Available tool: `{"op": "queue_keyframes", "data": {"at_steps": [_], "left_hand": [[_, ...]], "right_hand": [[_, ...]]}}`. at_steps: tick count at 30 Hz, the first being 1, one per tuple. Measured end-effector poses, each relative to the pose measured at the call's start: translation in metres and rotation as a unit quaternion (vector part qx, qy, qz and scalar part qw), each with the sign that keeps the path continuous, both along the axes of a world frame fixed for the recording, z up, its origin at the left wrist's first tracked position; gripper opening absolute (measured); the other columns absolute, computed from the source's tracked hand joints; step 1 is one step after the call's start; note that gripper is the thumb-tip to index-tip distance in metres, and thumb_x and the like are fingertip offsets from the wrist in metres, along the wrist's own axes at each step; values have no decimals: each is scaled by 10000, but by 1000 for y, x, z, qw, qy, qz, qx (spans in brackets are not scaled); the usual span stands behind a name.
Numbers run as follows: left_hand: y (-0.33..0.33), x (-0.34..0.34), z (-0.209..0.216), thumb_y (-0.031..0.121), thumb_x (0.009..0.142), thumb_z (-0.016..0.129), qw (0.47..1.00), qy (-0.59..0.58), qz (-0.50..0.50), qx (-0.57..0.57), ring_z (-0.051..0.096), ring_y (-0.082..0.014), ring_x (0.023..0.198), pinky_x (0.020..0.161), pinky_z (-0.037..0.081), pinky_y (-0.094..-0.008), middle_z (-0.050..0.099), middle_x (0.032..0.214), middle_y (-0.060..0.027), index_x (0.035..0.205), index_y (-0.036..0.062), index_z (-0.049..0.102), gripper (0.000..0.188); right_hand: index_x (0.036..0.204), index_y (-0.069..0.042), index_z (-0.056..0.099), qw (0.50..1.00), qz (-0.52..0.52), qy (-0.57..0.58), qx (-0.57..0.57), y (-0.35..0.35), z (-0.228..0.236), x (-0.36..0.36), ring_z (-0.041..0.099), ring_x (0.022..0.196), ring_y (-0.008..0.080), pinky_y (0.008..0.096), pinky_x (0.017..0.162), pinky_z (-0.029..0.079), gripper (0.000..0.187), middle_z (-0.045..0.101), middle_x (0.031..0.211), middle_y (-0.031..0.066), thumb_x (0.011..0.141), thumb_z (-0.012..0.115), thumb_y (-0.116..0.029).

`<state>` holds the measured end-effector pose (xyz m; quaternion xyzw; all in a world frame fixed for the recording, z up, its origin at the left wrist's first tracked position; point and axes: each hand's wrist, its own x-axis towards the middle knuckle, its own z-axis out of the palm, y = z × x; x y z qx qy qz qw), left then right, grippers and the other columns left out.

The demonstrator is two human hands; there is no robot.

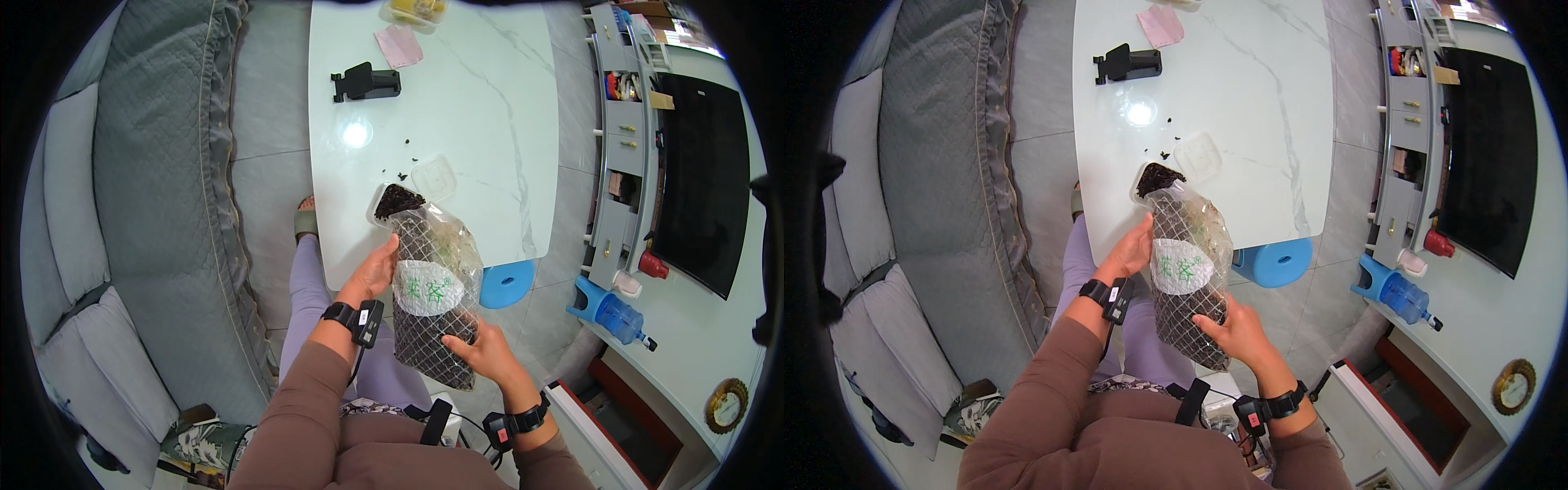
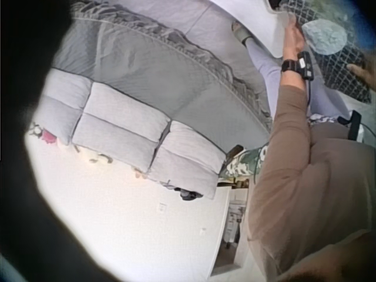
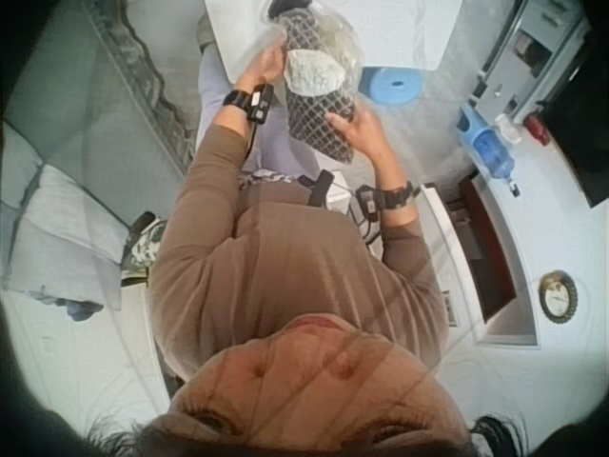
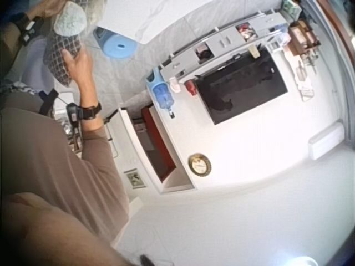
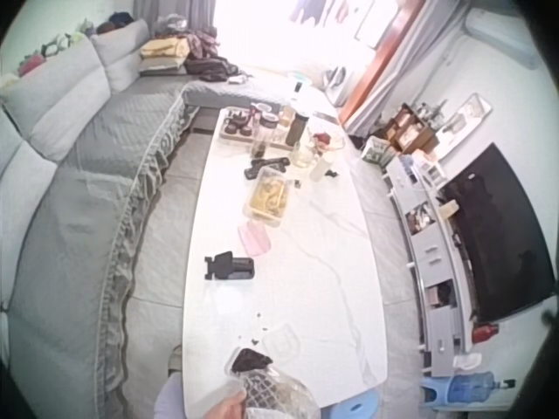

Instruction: The person retrieves a plastic bag of food from the refrigerator, places it on a table, and repacks its contents into smaller bags. They then place the repacked items into a cooler box and later transfer a container of dark seeds into a small plastic container.

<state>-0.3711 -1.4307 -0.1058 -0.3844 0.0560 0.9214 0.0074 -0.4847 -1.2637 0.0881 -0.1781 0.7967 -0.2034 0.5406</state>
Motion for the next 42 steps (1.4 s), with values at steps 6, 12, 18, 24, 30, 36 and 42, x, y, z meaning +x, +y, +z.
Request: {"op": "queue_keyframes", "data": {"at_steps": [6,12,18,24,30,36,42], "left_hand": [[-10,-6,-7,376,838,614,999,33,-12,9,555,-191,1039,941,406,-342,596,1143,-65,1196,52,527,491],[7,-6,-16,255,830,608,998,-31,52,25,601,-187,942,879,451,-331,640,1041,-74,1124,30,570,372],[9,-6,-16,283,841,611,997,-36,59,20,590,-198,974,897,444,-346,627,1073,-78,1136,30,560,392],[-11,6,-5,527,778,644,1000,-6,4,28,565,-207,1051,930,430,-365,599,1142,-85,1203,50,525,650],[-7,-6,-7,420,817,651,998,-51,0,30,597,-184,990,888,459,-339,623,1096,-68,1148,49,562,505],[-5,-13,-6,372,856,614,997,-70,-17,32,618,-171,923,863,469,-329,645,1043,-49,1109,69,585,396],[-3,-13,-1,371,861,608,998,-35,-44,-29,581,-161,995,900,438,-341,620,1080,-37,1130,65,567,409]], "right_hand": [[1137,-48,542,998,49,26,-21,5,-5,-1,632,753,368,424,660,492,505,651,788,186,770,685,-365],[1165,-56,534,996,86,32,17,4,-7,-3,631,756,373,429,658,490,525,651,790,189,773,674,-375],[1188,-65,531,996,90,28,3,-1,-6,-10,632,737,367,418,643,489,547,649,779,190,765,684,-377],[1206,-76,534,997,61,-48,18,-1,-3,-22,646,741,332,381,656,489,544,651,791,188,760,710,-332],[1209,-71,531,997,55,-55,14,-3,-4,-23,653,773,320,376,677,491,533,657,825,193,766,709,-306],[1161,-29,544,999,44,-28,7,2,-2,-18,649,772,332,381,678,494,509,656,818,189,769,705,-309],[1230,-3,488,997,42,-7,57,30,-13,-5,628,909,182,306,793,476,581,659,976,150,759,738,-234]]}}
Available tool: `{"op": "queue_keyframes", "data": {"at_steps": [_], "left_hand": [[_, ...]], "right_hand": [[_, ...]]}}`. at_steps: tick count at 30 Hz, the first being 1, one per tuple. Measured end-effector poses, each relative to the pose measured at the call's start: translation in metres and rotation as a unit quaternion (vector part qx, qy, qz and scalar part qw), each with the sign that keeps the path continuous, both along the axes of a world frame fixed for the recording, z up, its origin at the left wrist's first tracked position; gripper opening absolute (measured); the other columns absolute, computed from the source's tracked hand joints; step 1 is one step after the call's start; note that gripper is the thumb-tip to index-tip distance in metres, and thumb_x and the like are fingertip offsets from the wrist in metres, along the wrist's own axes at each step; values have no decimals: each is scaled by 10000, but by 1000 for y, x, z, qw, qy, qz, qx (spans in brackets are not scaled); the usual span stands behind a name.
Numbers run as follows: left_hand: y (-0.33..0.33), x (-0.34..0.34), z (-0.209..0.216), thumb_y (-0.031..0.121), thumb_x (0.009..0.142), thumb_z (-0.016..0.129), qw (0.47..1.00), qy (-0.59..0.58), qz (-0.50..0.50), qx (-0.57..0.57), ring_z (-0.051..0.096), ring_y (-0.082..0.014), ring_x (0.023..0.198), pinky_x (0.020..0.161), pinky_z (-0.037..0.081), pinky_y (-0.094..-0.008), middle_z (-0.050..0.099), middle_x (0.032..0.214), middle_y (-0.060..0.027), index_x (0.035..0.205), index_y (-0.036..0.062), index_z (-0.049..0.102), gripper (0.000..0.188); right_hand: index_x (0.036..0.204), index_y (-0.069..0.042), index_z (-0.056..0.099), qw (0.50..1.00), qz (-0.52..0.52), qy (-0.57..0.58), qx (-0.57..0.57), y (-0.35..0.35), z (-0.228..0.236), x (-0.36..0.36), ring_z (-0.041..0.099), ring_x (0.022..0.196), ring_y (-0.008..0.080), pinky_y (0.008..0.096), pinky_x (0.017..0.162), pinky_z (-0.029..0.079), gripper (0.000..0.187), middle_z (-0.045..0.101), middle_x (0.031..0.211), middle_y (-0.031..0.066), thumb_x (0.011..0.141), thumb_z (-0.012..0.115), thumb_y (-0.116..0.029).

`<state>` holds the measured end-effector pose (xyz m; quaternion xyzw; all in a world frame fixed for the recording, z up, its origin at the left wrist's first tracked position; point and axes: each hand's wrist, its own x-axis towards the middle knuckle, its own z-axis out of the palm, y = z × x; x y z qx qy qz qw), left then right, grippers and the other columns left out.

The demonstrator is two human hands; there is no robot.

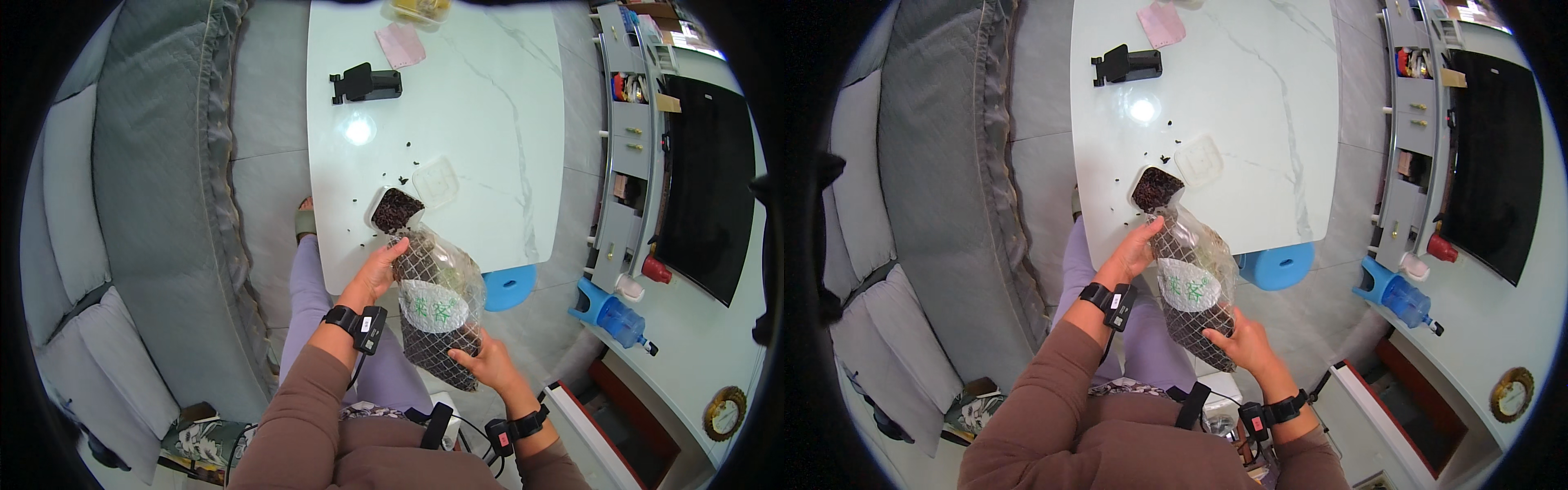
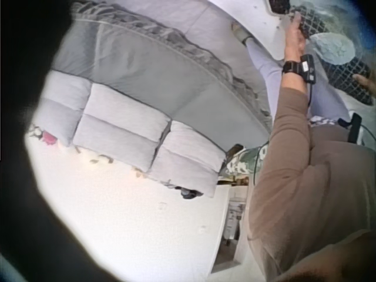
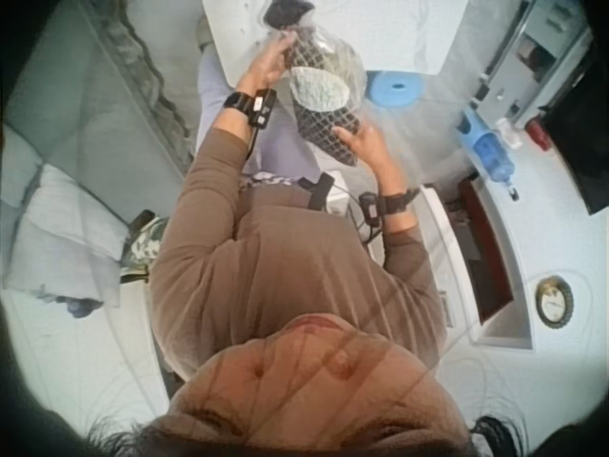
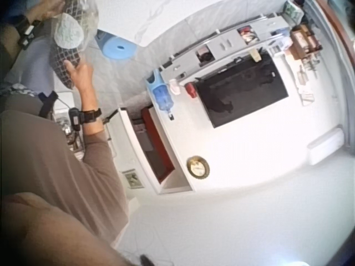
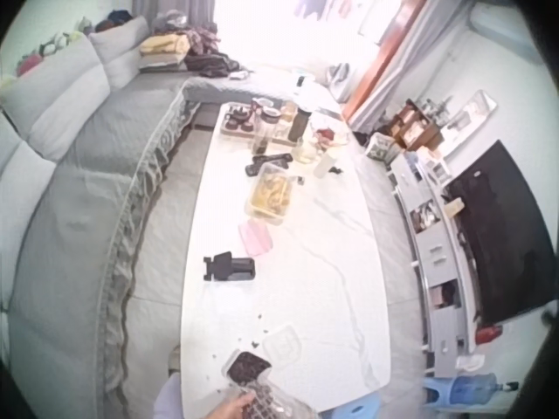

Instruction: The person retrieves a plastic bag of food from the refrigerator, places it on a table, and repacks its contents into smaller bags. They then place the repacked items into a cooler box and later transfer a container of dark seeds into a small plastic container.

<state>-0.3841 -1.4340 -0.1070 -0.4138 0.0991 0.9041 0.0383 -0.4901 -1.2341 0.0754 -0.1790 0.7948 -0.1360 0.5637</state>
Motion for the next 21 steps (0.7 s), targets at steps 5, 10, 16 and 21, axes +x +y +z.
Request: {"op": "queue_keyframes", "data": {"at_steps": [5,10,16,21], "left_hand": [[2,-6,6,272,863,586,998,28,31,-54,573,-172,978,913,416,-335,621,1052,-63,1099,29,560,340],[3,-6,16,189,901,443,989,67,127,21,567,-203,967,917,411,-356,614,1043,-90,1078,12,555,273],[23,-24,53,182,925,410,994,37,79,-71,550,-206,1008,927,404,-337,595,1091,-92,1095,-9,546,290],[44,-75,104,195,948,472,983,93,-71,-141,532,-102,932,853,411,-247,600,981,-27,1036,7,594,241]], "right_hand": [[1235,-1,484,995,-99,-3,-26,33,-31,17,608,952,163,301,829,467,588,646,1040,129,731,752,-140],[1226,-40,502,975,-198,-26,-93,56,-62,34,631,904,182,305,794,480,580,663,990,132,724,760,-174],[1184,0,533,949,-290,-39,-121,77,-71,52,572,926,136,266,826,454,500,637,1037,59,724,729,-26],[1181,-28,543,947,-178,180,-197,113,-90,44,575,846,101,256,728,479,423,638,980,62,771,642,-2]]}}
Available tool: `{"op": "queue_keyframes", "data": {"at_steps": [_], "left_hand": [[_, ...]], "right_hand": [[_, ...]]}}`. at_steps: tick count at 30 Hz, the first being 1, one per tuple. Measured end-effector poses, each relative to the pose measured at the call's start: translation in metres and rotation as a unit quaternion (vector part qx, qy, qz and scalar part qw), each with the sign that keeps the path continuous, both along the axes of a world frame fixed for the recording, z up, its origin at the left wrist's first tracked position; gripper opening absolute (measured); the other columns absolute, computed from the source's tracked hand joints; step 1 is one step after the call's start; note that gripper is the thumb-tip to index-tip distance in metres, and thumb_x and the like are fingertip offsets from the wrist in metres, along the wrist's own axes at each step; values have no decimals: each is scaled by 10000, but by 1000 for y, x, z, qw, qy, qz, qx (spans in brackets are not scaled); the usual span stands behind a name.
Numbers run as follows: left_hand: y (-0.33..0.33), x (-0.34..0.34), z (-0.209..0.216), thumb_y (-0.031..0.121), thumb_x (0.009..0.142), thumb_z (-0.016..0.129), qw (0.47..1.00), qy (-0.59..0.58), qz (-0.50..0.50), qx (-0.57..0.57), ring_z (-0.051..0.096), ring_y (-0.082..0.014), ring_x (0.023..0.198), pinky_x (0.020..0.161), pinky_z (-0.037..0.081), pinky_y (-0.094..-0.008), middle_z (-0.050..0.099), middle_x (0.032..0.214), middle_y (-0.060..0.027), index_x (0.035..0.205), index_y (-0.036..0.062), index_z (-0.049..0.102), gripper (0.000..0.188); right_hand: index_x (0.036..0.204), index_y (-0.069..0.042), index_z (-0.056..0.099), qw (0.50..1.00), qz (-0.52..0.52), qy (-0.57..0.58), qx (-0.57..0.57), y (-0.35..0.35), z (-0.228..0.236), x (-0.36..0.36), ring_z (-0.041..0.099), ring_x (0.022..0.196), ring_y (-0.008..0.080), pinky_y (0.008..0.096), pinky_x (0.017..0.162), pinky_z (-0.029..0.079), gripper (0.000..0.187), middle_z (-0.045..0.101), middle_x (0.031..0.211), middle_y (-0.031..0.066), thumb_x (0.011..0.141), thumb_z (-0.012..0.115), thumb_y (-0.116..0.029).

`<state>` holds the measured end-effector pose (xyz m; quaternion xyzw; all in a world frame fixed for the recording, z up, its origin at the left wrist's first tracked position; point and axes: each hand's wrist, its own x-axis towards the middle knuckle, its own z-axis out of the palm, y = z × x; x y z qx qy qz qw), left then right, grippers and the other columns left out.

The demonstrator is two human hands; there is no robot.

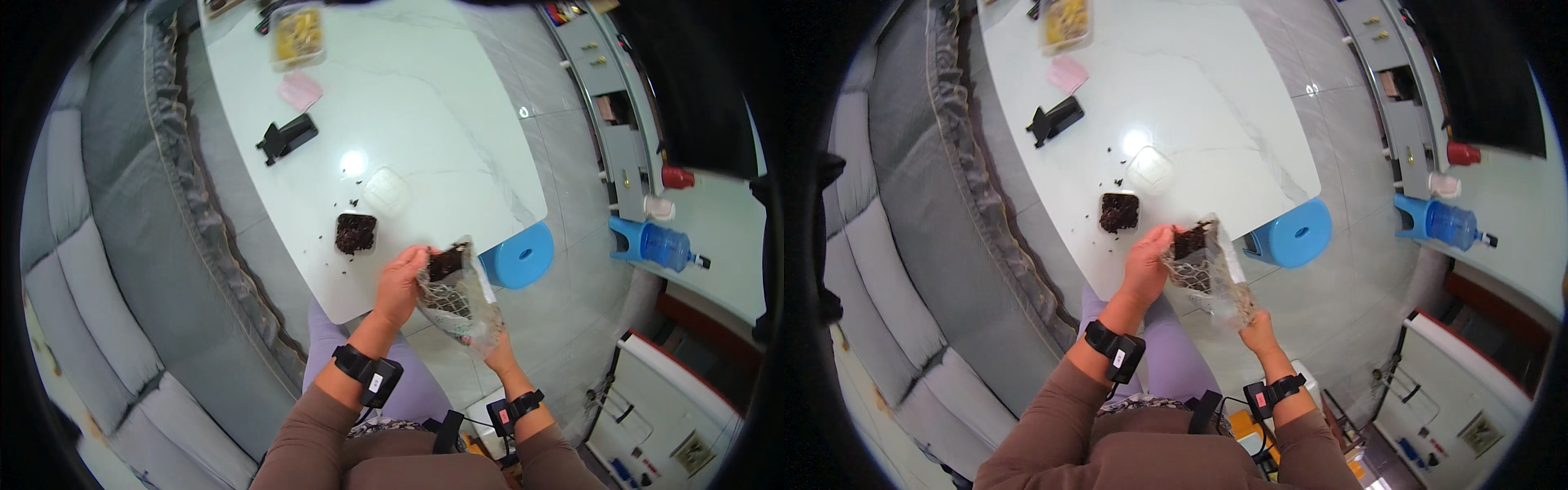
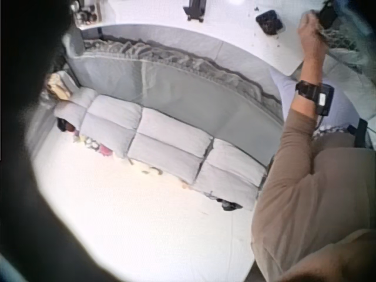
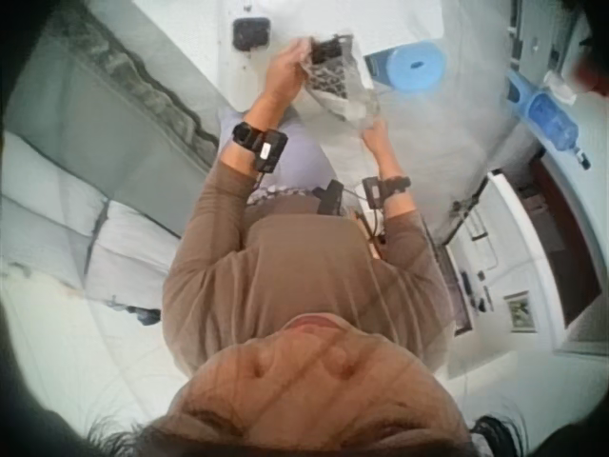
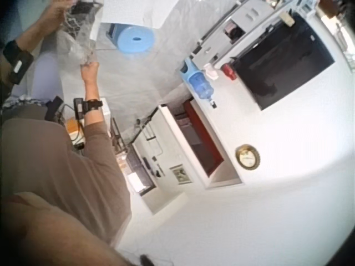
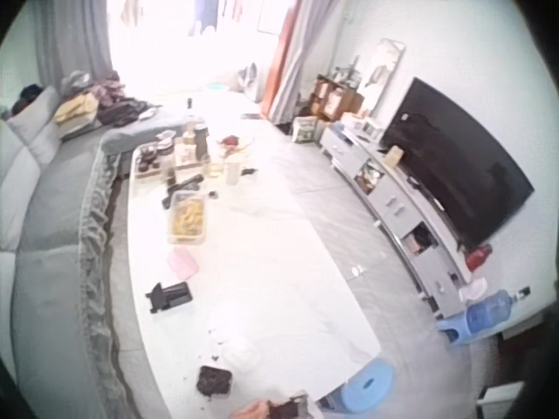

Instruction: The person retrieves a plastic bag of food from the refrigerator, places it on a table, and repacks its contents into smaller bags. They then place the repacked items into a cooler box and later transfer a container of dark seeds into a small plastic container.

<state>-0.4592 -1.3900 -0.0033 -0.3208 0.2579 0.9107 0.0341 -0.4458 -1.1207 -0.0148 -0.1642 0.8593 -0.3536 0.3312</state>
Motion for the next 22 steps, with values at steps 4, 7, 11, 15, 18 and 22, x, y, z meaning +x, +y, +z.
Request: {"op": "queue_keyframes", "data": {"at_steps": [4,7,11,15,18,22], "left_hand": [[20,-48,22,185,949,466,981,76,-116,-138,548,-123,946,880,405,-266,620,1005,-51,999,-3,613,243],[21,-84,12,180,945,464,966,118,-152,-171,544,-162,1029,944,387,-296,628,1047,-87,1016,-5,607,245],[21,-115,0,192,940,493,951,101,-199,-212,527,-162,1057,969,351,-303,636,1047,-62,1052,25,632,244],[42,-119,2,194,937,503,940,97,-224,-238,529,-138,1023,950,361,-281,640,1032,-39,1010,14,657,248],[48,-126,6,202,934,509,944,54,-224,-237,528,-129,1006,933,366,-263,640,1017,-35,1005,10,659,253],[52,-156,13,244,915,544,916,-17,-284,-283,524,-114,983,927,375,-256,643,1030,-35,1059,18,637,284]], "right_hand": [[1222,-52,516,971,-212,-98,-54,17,-42,-11,575,858,121,251,733,467,467,614,1011,49,771,559,60],[1274,-69,477,903,-342,-172,-193,16,-66,-34,558,989,159,251,832,437,522,591,1089,58,777,537,83],[1337,-67,399,940,-302,-56,-148,7,-66,-63,514,1083,165,265,911,400,537,561,1172,84,837,594,-76],[1351,-77,387,718,-548,-193,-384,6,-30,-74,500,1079,161,285,896,417,520,512,1241,76,879,599,-128],[1345,-87,396,913,-350,-62,-201,9,2,-74,416,1202,192,346,939,413,433,417,1337,55,923,492,-109],[1365,-107,373,823,-498,-146,-230,3,14,-94,410,1206,190,300,929,418,502,379,1369,52,903,557,-176]]}}
